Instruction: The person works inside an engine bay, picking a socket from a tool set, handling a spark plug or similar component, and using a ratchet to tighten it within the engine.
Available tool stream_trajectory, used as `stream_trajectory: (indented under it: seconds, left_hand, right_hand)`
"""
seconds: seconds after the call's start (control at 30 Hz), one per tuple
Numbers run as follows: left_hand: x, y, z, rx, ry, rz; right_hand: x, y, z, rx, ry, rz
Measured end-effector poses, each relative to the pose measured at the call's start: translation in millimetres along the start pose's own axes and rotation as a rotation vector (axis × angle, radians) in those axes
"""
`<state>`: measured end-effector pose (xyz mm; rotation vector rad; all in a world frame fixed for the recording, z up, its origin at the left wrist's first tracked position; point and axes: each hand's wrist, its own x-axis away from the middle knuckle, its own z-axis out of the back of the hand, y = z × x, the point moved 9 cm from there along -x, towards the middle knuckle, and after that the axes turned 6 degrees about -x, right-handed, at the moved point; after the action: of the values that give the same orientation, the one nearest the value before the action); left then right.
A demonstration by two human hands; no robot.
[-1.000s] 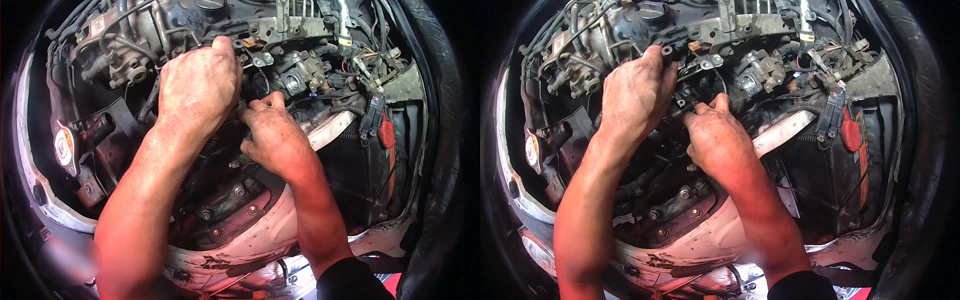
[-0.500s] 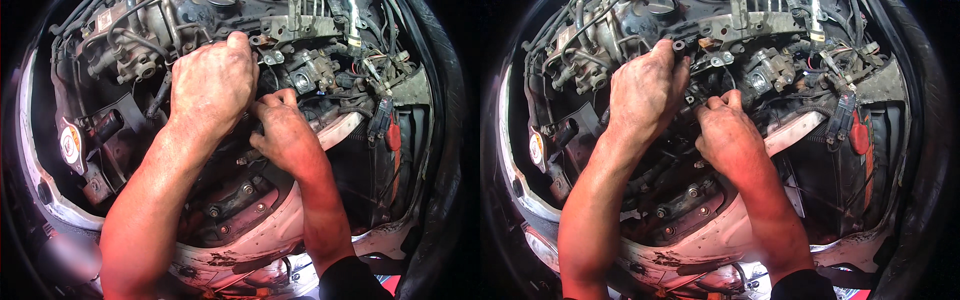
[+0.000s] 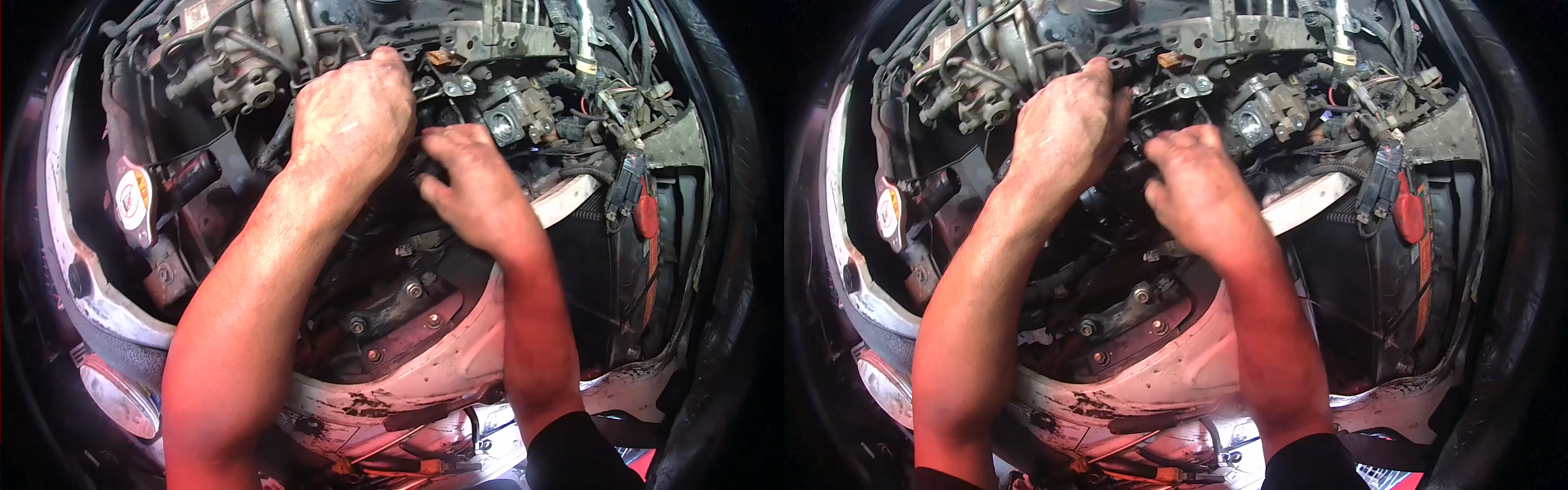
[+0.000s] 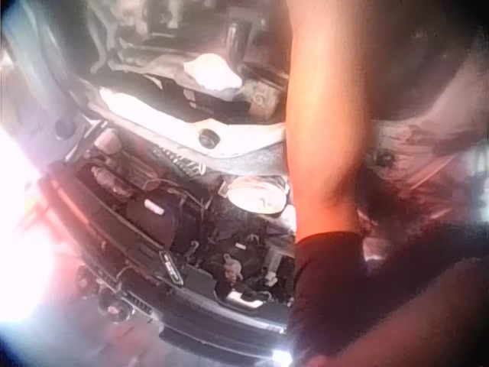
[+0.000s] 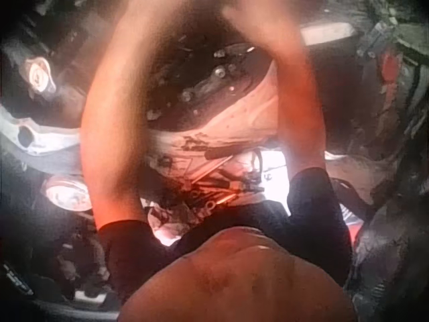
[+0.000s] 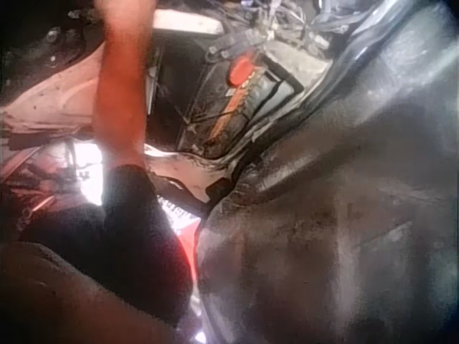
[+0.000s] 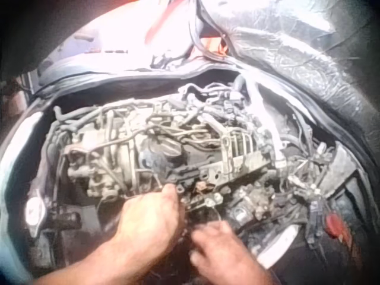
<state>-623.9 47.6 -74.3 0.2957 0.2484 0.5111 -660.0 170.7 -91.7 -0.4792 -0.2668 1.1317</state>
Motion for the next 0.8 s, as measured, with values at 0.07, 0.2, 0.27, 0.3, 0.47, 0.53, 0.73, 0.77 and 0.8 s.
stream_trajectory:
  seconds: [0.07,0.2,0.27,0.3,0.47,0.53,0.73,0.77,0.8]
  left_hand:
    - [0,2,1,-0.009,0.018,-0.045]
    - [2,1,0,-0.016,0.031,-0.078]
    - [2,0,0,-0.019,0.043,-0.086]
    - [1,-1,0,-0.006,0.047,-0.079]
    - [0,-6,-4,0.028,0.026,-0.049]
    - [2,-10,-2,0.032,0.006,-0.038]
    - [33,-22,11,0.053,-0.121,0.058]
    - [42,-24,13,0.066,-0.162,0.083]
    - [50,-24,20,0.087,-0.155,0.091]
  right_hand:
    - [-4,9,3,-0.038,0.034,-0.057]
    - [-7,22,10,-0.097,0.064,-0.112]
    - [-9,28,12,-0.155,0.077,-0.15]
    - [-10,30,13,-0.176,0.096,-0.156]
    - [-13,36,16,-0.246,0.151,-0.208]
    - [-14,36,17,-0.262,0.144,-0.218]
    - [-13,39,21,-0.253,0.19,-0.201]
    - [-14,43,19,-0.248,0.19,-0.219]
    - [-13,48,21,-0.226,0.22,-0.233]
